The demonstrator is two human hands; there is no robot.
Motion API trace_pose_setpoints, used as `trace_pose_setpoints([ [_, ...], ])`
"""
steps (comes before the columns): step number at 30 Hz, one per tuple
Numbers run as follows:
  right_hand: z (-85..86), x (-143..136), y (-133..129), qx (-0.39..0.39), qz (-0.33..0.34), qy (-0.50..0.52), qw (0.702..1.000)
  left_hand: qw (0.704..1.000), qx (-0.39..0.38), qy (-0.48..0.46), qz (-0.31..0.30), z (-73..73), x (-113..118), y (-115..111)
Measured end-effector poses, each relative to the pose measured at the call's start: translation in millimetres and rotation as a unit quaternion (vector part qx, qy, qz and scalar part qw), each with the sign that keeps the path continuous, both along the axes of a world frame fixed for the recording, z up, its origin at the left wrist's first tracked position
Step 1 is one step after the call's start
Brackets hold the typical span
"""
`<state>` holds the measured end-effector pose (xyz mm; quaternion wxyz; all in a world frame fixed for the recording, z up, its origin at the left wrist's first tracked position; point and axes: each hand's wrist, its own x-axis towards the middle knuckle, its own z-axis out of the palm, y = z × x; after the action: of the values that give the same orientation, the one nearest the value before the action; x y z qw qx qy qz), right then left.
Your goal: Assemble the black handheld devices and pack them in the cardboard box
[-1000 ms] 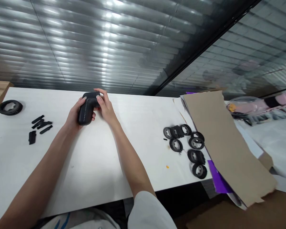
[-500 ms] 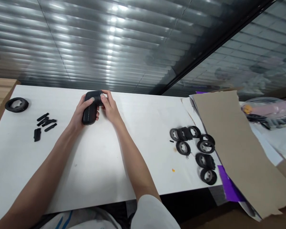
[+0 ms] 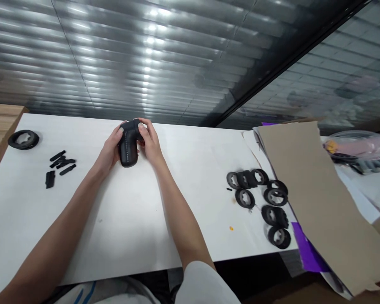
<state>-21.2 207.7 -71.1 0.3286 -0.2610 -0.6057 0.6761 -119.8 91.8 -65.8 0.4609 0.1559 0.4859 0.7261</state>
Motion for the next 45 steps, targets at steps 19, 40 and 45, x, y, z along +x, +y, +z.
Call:
trace_pose_setpoints([
  [19,-7.4,1,6,0.018,0.017,0.022,0.999,0.998,0.000,0.069,0.015,-22.0,-6,7],
  [40,-22.3,3,17,0.095,-0.019,-0.005,0.995,0.999,0.005,0.050,0.012,-9.3,1,0],
  [45,-26.9,2,21,0.104,-0.016,0.013,0.994,0.999,0.026,-0.030,0.014,-8.1,-2,3],
])
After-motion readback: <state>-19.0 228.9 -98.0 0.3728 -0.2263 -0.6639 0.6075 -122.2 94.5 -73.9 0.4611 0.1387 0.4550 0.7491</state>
